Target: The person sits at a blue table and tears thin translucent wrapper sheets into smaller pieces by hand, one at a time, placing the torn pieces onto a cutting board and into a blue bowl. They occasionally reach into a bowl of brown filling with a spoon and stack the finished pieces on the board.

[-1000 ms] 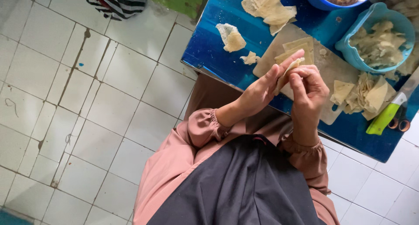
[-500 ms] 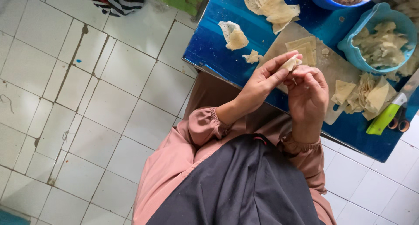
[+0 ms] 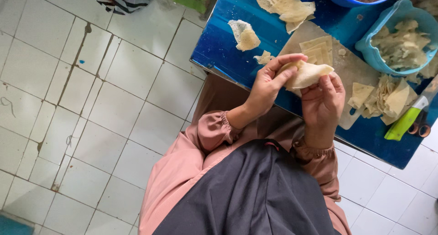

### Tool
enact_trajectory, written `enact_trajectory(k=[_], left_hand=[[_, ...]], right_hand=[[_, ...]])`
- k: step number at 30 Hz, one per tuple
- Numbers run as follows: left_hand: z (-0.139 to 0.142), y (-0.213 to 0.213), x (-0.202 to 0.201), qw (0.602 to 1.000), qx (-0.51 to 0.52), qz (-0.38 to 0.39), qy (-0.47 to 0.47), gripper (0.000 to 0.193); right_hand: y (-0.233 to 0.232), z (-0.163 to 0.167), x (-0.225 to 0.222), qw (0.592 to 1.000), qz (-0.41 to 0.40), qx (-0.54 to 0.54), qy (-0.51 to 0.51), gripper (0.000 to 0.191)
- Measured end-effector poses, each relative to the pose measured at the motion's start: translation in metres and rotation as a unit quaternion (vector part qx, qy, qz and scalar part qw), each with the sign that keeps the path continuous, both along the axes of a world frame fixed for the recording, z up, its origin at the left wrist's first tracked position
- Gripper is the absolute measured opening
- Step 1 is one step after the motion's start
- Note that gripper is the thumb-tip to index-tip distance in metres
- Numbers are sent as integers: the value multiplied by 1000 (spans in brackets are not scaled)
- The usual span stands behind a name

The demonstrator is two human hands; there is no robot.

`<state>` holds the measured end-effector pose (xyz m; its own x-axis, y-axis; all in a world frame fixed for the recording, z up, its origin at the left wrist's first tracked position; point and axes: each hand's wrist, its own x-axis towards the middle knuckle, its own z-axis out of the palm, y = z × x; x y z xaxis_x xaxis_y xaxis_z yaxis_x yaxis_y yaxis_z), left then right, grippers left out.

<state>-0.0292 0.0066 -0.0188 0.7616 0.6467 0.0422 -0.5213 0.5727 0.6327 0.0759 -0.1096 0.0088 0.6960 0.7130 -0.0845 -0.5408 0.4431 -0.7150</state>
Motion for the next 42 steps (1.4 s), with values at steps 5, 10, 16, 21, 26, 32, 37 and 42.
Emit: enact_trajectory(k=[5,10,16,21,26,32,37,42], left_hand=[[0,-2,-3,994,99,39,28,14],[12,-7,-3,981,184,45,50,21],[18,-7,-7,982,167,44,71,16],[9,-10,-2,962,186,74,184,12],[2,7,9,990,-118,82,-9,16],[-1,25,-9,991,-119,39,47,20],[-6,9,-7,988,87,-96,89,30],[-13,1,-7,982,88,-135,100,30]], right_hand=[[-5,-7,-2,988,-24,-31,-148,5],[-1,7,-14,984,-27,-69,-165,11],[6,26,-33,915,-62,-171,-359,13],[9,14,-32,965,-80,-105,-228,12],[5,-2,-9,999,-30,-6,44,26],[-5,-1,1,991,-70,0,113,26],[-8,21,-26,826,-181,-186,-500,4],[-22,50,-47,743,-104,-242,-615,8]])
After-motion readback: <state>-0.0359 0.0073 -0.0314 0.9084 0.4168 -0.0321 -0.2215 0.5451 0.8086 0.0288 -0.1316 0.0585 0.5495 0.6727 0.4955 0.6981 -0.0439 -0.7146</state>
